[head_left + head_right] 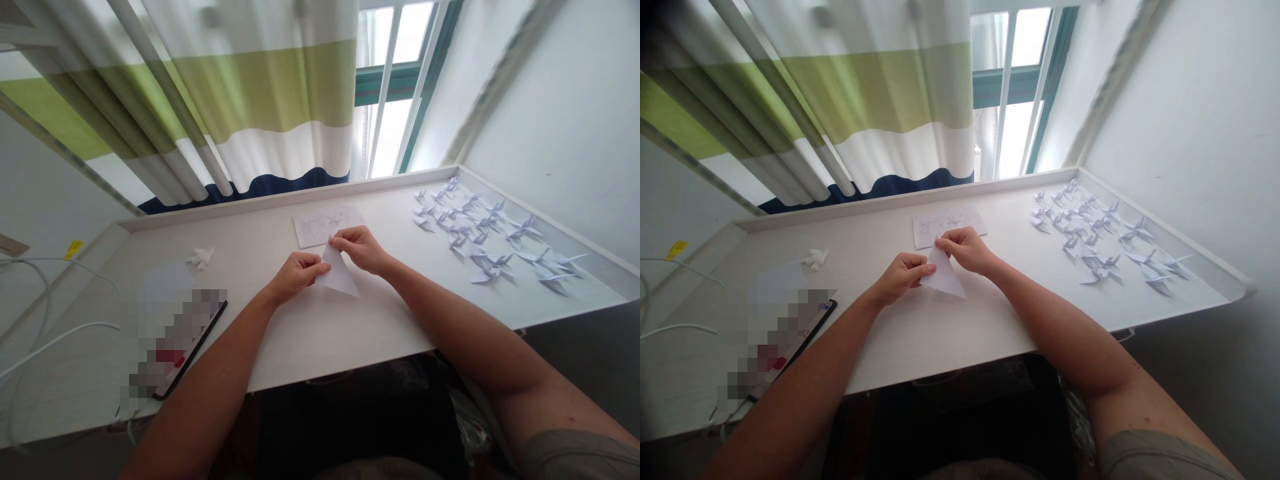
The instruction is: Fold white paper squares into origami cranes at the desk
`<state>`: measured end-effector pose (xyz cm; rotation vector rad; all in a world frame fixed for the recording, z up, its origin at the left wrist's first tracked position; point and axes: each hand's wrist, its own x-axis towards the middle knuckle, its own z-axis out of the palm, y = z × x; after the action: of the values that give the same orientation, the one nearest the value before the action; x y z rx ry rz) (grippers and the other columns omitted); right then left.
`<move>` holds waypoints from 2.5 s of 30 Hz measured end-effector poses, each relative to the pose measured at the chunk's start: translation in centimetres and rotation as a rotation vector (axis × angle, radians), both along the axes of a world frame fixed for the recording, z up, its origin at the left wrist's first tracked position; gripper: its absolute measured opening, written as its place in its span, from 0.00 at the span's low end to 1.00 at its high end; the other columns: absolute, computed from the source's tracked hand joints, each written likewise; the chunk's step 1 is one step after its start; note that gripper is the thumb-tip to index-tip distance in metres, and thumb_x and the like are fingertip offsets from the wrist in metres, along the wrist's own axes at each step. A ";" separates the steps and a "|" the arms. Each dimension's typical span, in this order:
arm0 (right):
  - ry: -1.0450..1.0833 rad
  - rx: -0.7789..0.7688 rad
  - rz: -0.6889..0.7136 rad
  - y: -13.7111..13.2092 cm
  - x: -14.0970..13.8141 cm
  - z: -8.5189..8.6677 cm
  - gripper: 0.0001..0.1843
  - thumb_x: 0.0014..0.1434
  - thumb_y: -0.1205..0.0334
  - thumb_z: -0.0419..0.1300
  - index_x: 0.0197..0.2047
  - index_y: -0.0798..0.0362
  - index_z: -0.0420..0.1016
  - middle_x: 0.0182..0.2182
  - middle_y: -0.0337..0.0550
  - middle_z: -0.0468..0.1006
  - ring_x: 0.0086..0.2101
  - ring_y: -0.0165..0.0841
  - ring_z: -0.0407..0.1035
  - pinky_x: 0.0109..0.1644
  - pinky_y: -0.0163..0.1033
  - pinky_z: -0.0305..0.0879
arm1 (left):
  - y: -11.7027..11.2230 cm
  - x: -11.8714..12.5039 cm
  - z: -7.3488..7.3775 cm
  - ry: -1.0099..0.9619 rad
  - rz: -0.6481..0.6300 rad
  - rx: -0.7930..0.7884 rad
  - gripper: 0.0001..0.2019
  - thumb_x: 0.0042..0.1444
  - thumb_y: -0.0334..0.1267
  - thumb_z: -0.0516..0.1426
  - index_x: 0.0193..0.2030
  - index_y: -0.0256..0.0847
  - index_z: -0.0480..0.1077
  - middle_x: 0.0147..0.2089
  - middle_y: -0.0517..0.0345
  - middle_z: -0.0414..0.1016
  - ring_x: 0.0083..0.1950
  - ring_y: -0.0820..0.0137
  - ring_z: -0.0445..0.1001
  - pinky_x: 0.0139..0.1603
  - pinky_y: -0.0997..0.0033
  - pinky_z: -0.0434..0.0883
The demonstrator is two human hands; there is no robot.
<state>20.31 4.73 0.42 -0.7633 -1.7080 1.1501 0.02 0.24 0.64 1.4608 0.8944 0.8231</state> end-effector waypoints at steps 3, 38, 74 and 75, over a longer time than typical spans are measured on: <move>0.012 0.021 -0.025 0.1 0.0 0.0 0.23 0.63 0.50 0.65 0.21 0.53 0.70 0.20 0.37 0.70 0.25 0.28 0.62 0.30 0.36 0.57 | -0.1 0.0 0.3 -0.024 0.019 -0.005 0.28 0.54 0.54 0.69 0.18 0.41 0.60 0.19 0.66 0.55 0.22 0.79 0.54 0.23 0.75 0.51; -0.088 -0.167 0.136 0.5 0.5 -0.4 0.33 0.63 0.31 0.64 0.26 0.55 0.76 0.23 0.42 0.76 0.25 0.30 0.69 0.32 0.37 0.65 | 0.8 -0.2 -0.4 -0.034 0.242 0.014 0.24 0.51 0.60 0.71 0.34 0.37 0.83 0.33 0.50 0.83 0.32 0.66 0.79 0.27 0.71 0.77; -0.426 -0.078 0.352 -0.9 0.5 1.4 0.30 0.70 0.37 0.58 0.24 0.51 0.66 0.20 0.37 0.73 0.23 0.29 0.63 0.32 0.37 0.60 | 1.5 0.2 -0.3 -0.294 0.839 0.161 0.17 0.50 0.51 0.71 0.28 0.40 0.77 0.29 0.60 0.76 0.33 0.71 0.72 0.32 0.74 0.69; -0.429 -0.068 0.330 -0.9 0.5 1.3 0.30 0.69 0.38 0.59 0.24 0.51 0.66 0.20 0.37 0.72 0.23 0.29 0.63 0.31 0.37 0.59 | 1.6 0.1 -0.3 -0.304 0.825 0.152 0.17 0.49 0.51 0.72 0.29 0.40 0.77 0.29 0.60 0.76 0.32 0.72 0.72 0.32 0.74 0.69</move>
<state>20.80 3.80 1.76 -0.8333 -2.2243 1.3404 0.14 1.82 0.35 1.0201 1.2268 1.6992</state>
